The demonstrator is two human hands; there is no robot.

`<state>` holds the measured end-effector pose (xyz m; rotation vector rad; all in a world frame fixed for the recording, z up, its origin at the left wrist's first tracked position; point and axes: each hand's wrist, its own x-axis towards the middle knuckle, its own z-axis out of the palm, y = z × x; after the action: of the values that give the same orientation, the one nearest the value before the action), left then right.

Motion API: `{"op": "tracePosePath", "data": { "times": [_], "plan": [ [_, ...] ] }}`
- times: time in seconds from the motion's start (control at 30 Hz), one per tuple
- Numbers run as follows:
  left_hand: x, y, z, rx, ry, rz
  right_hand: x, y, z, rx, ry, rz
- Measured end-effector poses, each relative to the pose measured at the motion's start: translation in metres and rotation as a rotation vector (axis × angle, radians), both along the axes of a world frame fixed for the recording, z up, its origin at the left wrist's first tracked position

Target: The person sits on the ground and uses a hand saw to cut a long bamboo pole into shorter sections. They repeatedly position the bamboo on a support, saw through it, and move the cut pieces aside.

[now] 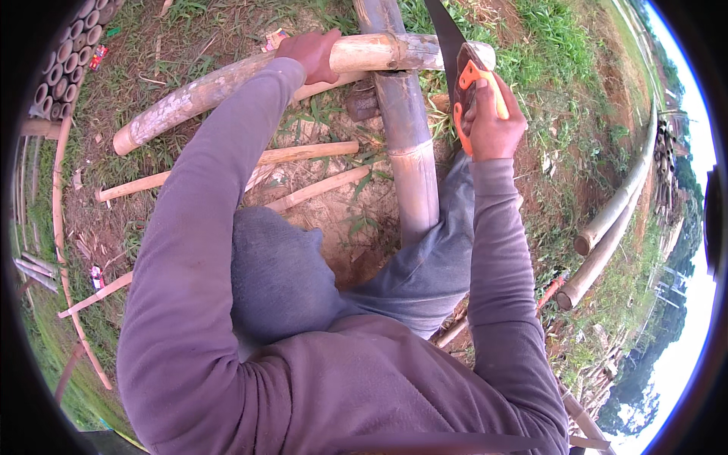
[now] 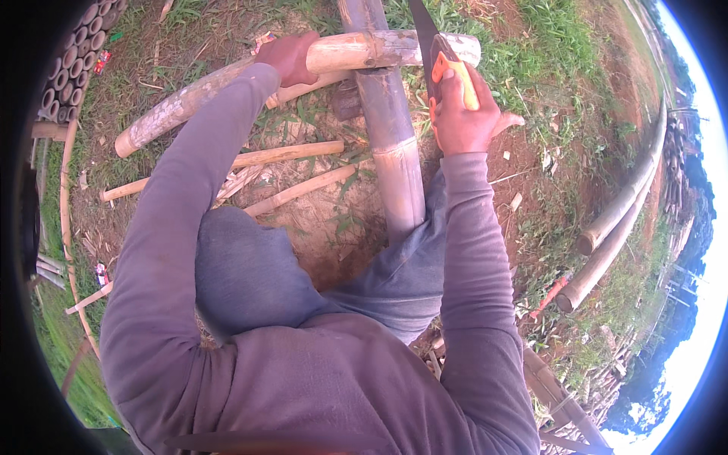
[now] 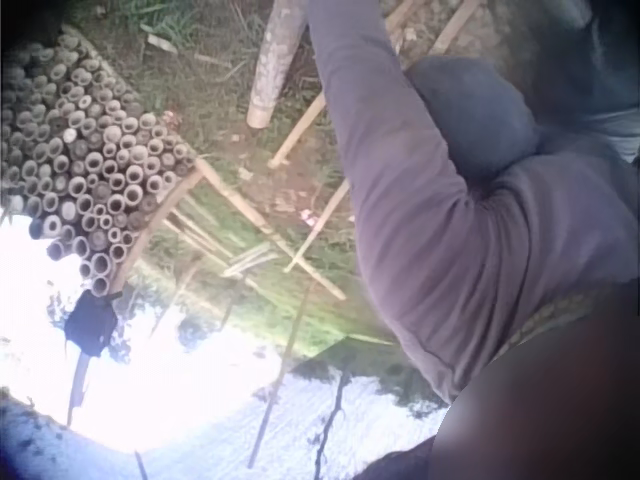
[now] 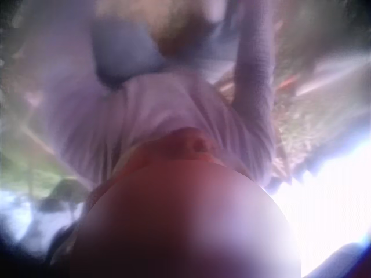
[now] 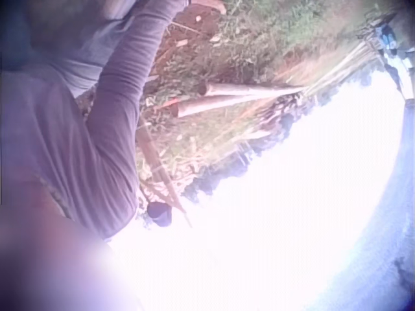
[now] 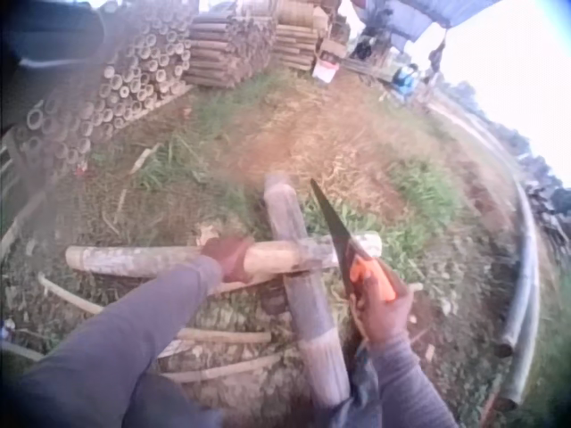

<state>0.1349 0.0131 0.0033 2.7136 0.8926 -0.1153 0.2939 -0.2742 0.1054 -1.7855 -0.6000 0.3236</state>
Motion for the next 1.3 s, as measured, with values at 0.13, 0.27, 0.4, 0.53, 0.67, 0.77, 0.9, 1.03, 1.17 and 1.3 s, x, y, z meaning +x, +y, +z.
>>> {"op": "tracePosePath", "data": {
  "times": [0.13, 0.27, 0.4, 0.53, 0.67, 0.77, 0.9, 1.03, 1.17, 1.3],
  "plan": [
    [-0.008, 0.007, 0.004, -0.032, 0.016, 0.036, -0.029, -0.024, 0.021, -0.097, 0.001, -0.022],
    [-0.009, 0.009, 0.001, -0.049, 0.004, 0.011, -0.081, -0.146, 0.017, -0.107, -0.138, -0.026],
    [-0.002, 0.006, -0.008, -0.015, 0.028, 0.015, -0.062, -0.121, -0.014, -0.045, -0.154, -0.018],
    [0.002, 0.006, -0.008, 0.023, -0.057, -0.028, -0.008, -0.009, -0.015, -0.015, -0.048, -0.028],
    [-0.006, 0.011, 0.003, -0.055, 0.004, 0.013, -0.016, -0.041, -0.022, -0.069, -0.168, -0.011],
    [-0.012, 0.011, -0.005, -0.051, 0.005, 0.011, -0.078, -0.134, -0.013, -0.007, -0.181, -0.006],
    [-0.002, 0.009, -0.007, -0.023, 0.004, -0.017, -0.085, -0.144, -0.025, 0.047, -0.169, -0.022],
    [0.006, 0.008, -0.001, -0.047, -0.014, -0.027, -0.008, -0.017, -0.039, 0.061, -0.223, -0.044],
    [-0.006, 0.012, -0.002, -0.089, 0.023, -0.008, -0.026, -0.046, -0.028, -0.034, -0.12, -0.022],
    [-0.007, 0.015, 0.009, -0.083, 0.016, -0.01, -0.086, -0.154, -0.026, -0.063, -0.331, -0.012]
  ]
}}
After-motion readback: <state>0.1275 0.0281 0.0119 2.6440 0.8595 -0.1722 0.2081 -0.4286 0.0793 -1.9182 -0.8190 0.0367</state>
